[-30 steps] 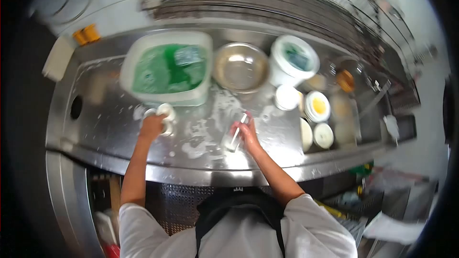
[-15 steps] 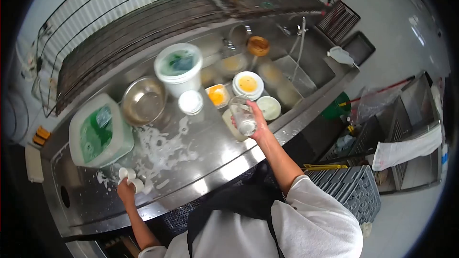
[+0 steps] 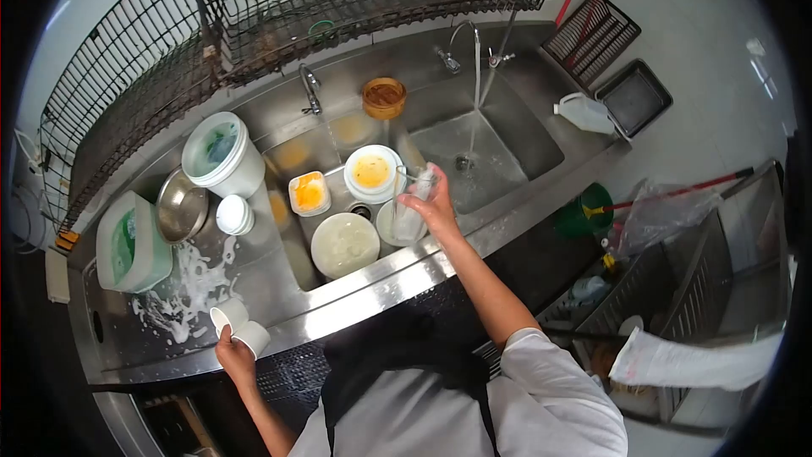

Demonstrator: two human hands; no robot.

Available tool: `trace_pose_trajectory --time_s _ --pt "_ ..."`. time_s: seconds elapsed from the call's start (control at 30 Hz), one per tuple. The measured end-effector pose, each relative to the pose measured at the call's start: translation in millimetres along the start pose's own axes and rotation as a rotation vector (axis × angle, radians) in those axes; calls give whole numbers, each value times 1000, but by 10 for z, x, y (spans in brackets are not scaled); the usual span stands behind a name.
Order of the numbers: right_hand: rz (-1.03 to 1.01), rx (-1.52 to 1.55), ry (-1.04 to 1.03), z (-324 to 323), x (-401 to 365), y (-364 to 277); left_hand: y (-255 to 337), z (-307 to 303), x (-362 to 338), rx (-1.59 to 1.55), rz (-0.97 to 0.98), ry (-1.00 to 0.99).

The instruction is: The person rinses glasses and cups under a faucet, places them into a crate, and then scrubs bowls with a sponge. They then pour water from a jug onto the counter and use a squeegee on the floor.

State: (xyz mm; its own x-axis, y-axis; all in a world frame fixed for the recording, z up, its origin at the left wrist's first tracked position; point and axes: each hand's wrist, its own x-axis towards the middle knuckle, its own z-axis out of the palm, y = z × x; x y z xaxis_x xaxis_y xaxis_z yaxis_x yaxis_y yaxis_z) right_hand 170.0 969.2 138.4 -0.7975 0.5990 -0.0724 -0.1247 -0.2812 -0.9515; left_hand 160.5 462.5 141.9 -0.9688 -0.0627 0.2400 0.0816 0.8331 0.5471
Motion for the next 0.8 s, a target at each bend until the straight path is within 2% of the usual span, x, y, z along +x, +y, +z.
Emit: trace_pose_trajectory --time_s 0.07,0.17,0.23,0.33,0.43,0.57,0.6,0.7,0.8 --pt "-13 -73 46 -283 323 -97 444 159 -101 -138 -13 -83" --pt "-51 -259 128 -819 944 7 973 505 -181 -24 50 -123" --pt "-63 -406 155 -1178 1325 99 1261 778 -198 -33 19 -174" --pt "-123 -932 137 -1845 1877 328 1767 1223 -157 -96 47 -188" --pt "64 -1270 12 -2528 2280 622 2077 1744 -65 -63 44 -222" --pt "150 -1590 -319 -3510 2624 1020 2423 2285 32 -94 79 -226" --pt "151 -1699 -408 -3675 2712 1109 2520 2325 66 -3 64 -254" --pt "332 -1895 -684 -3901 2906 1296 2672 2434 53 31 5 -257" --pt "256 -1980 -883 -3886 3041 1696 2781 2480 43 67 -48 -238"
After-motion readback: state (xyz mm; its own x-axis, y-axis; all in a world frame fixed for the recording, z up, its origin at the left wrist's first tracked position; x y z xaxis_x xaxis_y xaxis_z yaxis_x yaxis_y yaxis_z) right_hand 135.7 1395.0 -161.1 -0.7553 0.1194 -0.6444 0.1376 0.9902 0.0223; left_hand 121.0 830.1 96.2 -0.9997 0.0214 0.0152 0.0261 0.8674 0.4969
